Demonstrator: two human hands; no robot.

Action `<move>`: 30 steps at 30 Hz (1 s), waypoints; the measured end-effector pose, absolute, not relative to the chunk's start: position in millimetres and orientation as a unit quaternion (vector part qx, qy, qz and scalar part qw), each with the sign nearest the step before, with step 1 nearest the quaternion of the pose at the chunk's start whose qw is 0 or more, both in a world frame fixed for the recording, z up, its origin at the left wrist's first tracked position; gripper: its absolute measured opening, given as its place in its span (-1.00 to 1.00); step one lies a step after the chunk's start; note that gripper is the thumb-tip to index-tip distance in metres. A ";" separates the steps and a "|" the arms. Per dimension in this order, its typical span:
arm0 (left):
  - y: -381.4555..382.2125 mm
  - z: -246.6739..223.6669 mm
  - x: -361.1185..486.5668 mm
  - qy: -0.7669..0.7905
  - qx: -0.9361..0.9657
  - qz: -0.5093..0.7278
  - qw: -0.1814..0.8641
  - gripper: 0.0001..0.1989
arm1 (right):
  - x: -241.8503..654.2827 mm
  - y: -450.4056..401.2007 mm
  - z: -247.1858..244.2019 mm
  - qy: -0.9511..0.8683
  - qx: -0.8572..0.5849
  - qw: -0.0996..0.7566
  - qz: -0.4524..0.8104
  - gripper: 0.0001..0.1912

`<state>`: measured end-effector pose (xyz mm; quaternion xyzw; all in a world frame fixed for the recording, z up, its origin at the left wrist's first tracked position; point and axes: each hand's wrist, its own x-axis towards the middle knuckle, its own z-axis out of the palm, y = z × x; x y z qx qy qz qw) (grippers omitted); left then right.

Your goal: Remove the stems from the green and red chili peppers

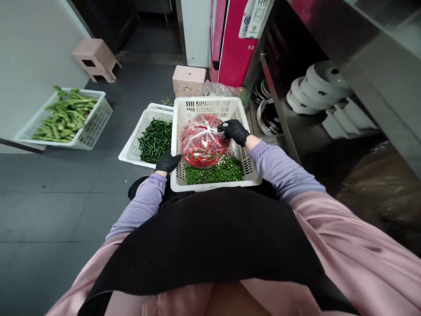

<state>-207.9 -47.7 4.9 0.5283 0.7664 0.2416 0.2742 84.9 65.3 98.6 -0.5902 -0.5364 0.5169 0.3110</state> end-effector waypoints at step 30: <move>89.3 103.8 -112.3 0.585 0.728 0.312 0.171 -0.91 | 114.1 64.8 51.0 -0.393 -0.453 0.546 0.585 -0.87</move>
